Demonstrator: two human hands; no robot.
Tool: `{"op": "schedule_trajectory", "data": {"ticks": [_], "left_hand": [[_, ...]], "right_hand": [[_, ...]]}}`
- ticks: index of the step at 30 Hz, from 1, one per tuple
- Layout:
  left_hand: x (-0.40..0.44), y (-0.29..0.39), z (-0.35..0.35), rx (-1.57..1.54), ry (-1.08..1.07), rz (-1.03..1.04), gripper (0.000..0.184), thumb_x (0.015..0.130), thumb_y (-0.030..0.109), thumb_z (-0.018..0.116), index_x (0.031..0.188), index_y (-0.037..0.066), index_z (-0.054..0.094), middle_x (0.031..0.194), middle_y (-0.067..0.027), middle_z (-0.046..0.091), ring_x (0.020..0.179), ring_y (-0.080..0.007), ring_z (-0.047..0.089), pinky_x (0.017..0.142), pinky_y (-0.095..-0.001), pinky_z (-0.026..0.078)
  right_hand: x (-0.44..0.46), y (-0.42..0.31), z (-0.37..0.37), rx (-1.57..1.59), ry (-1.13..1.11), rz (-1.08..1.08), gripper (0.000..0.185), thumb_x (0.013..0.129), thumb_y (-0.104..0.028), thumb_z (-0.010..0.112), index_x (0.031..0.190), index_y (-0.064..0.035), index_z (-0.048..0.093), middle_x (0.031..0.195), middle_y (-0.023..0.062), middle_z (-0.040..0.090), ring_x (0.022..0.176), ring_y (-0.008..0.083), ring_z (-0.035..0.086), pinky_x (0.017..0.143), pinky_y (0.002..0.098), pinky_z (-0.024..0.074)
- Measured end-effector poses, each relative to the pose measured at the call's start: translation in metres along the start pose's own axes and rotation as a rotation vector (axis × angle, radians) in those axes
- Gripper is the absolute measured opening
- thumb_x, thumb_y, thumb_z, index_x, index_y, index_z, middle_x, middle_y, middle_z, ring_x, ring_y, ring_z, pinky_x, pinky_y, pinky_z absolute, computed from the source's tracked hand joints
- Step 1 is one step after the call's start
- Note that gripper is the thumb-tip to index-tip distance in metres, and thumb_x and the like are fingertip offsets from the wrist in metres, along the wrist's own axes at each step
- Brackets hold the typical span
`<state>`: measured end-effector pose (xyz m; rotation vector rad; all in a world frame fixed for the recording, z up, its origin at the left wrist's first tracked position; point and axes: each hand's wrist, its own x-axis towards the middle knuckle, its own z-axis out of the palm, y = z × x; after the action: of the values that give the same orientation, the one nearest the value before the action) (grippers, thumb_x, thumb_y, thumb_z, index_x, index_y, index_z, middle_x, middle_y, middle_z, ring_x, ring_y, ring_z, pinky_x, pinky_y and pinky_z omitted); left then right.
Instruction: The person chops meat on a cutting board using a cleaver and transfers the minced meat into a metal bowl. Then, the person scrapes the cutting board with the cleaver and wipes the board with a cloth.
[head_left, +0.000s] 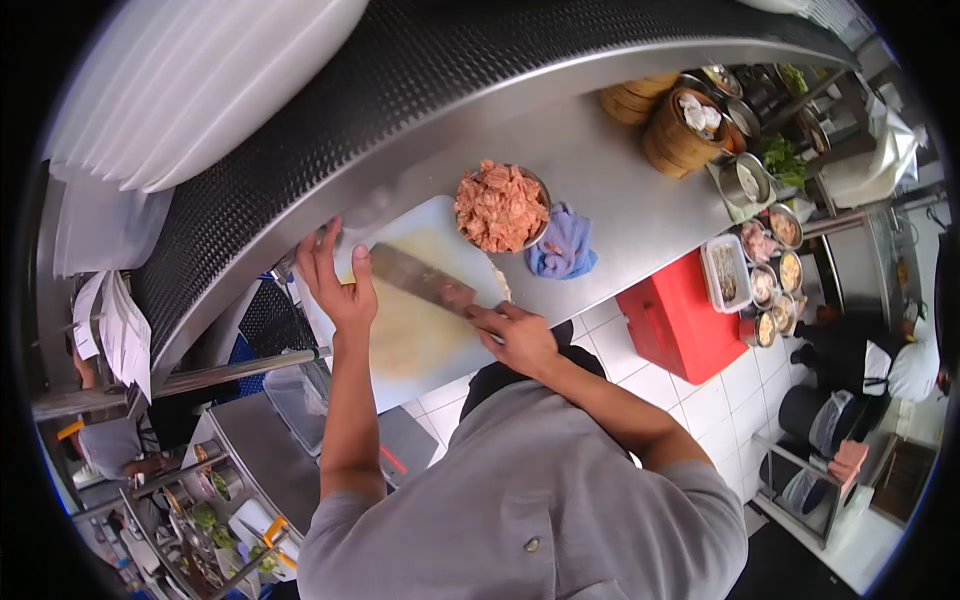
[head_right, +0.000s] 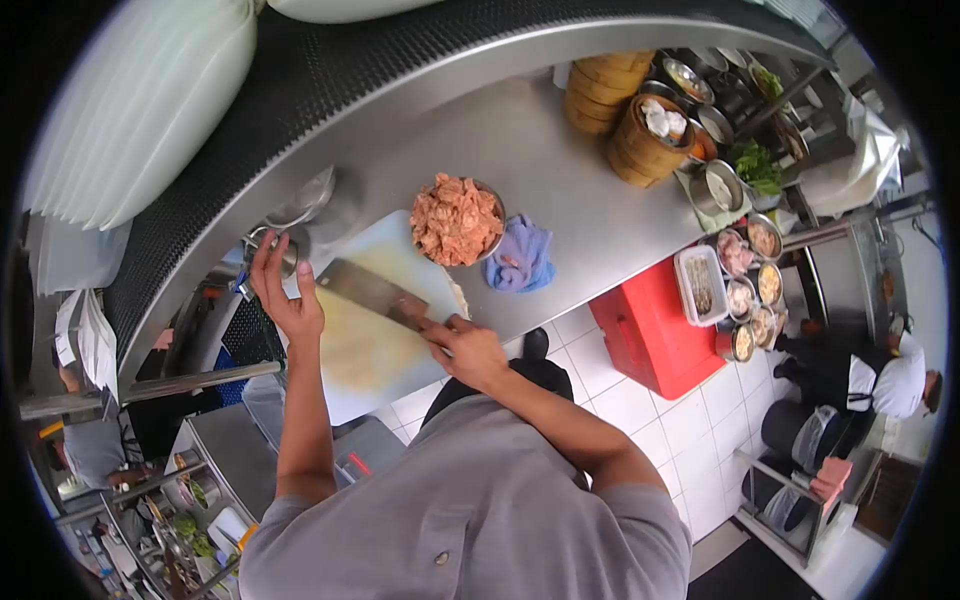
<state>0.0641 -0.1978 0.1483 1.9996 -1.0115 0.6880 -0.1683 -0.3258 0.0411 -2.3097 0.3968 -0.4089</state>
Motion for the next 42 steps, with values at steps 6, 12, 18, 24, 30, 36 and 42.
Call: {"op": "schedule_trajectory", "data": {"ticks": [6, 12, 18, 24, 30, 36, 42], "left_hand": [[0.006, -0.013, 0.021, -0.120, -0.225, -0.098, 0.036, 0.090, 0.010, 0.071, 0.125, 0.006, 0.066, 0.135, -0.0117, 0.058, 0.125, -0.0280, 0.054, 0.104, -0.0397, 0.043], [-0.005, -0.068, 0.136, -0.411, -0.536, -0.548, 0.030, 0.094, 0.009, 0.064, 0.123, 0.005, 0.066, 0.116, -0.0123, 0.069, 0.106, -0.0223, 0.066, 0.092, -0.0334, 0.051], [-0.014, -0.159, 0.281, 0.186, -1.035, -0.173, 0.030, 0.093, 0.016, 0.067, 0.120, 0.004, 0.066, 0.109, -0.0143, 0.071, 0.094, -0.0251, 0.069, 0.082, -0.0353, 0.055], [-0.012, -0.137, 0.270, 0.226, -1.102, -0.201, 0.029, 0.093, 0.017, 0.066, 0.119, 0.004, 0.066, 0.108, -0.0150, 0.071, 0.096, -0.0264, 0.069, 0.082, -0.0357, 0.054], [-0.012, -0.126, 0.260, 0.186, -1.009, -0.231, 0.029, 0.093, 0.017, 0.066, 0.119, 0.005, 0.067, 0.107, -0.0157, 0.071, 0.097, -0.0277, 0.068, 0.082, -0.0362, 0.054], [-0.011, -0.116, 0.244, 0.127, -0.904, -0.239, 0.028, 0.093, 0.018, 0.066, 0.118, 0.005, 0.067, 0.106, -0.0164, 0.071, 0.099, -0.0291, 0.068, 0.083, -0.0366, 0.054], [-0.012, -0.104, 0.221, 0.092, -0.793, -0.246, 0.028, 0.093, 0.019, 0.066, 0.118, 0.006, 0.067, 0.105, -0.0170, 0.070, 0.100, -0.0304, 0.068, 0.083, -0.0371, 0.054]], "right_hand": [[0.012, 0.010, 0.037, -0.231, -0.007, 0.053, 0.028, 0.089, -0.025, 0.066, 0.116, -0.0170, 0.066, 0.094, 0.0088, 0.065, 0.080, 0.0331, 0.068, 0.066, 0.0465, 0.0565], [0.038, 0.100, -0.028, -0.282, 0.407, 0.220, 0.020, 0.086, -0.016, 0.068, 0.105, -0.0110, 0.068, 0.097, 0.0141, 0.063, 0.095, 0.0350, 0.064, 0.078, 0.0448, 0.0537], [0.051, 0.156, -0.040, -0.461, 0.274, 0.200, 0.015, 0.087, -0.013, 0.065, 0.100, -0.0109, 0.070, 0.097, 0.0127, 0.064, 0.093, 0.0331, 0.063, 0.079, 0.0440, 0.0528], [0.074, 0.175, -0.131, -0.143, 0.513, 0.350, 0.015, 0.087, -0.010, 0.072, 0.101, -0.0054, 0.075, 0.084, 0.0147, 0.068, 0.067, 0.0270, 0.067, 0.064, 0.0361, 0.0532], [0.130, 0.090, -0.116, -0.063, 0.586, -0.036, 0.019, 0.091, -0.003, 0.063, 0.110, -0.0040, 0.070, 0.097, 0.0163, 0.065, 0.086, 0.0340, 0.065, 0.076, 0.0420, 0.0542], [0.139, 0.093, -0.087, -0.185, 0.398, -0.011, 0.026, 0.090, -0.010, 0.063, 0.115, -0.0025, 0.062, 0.108, 0.0197, 0.063, 0.101, 0.0406, 0.059, 0.085, 0.0469, 0.0498], [0.118, 0.185, -0.052, 0.364, 0.002, 0.517, 0.025, 0.099, -0.022, 0.060, 0.108, 0.0008, 0.059, 0.097, 0.0162, 0.066, 0.074, 0.0306, 0.069, 0.067, 0.0391, 0.0586]]}}
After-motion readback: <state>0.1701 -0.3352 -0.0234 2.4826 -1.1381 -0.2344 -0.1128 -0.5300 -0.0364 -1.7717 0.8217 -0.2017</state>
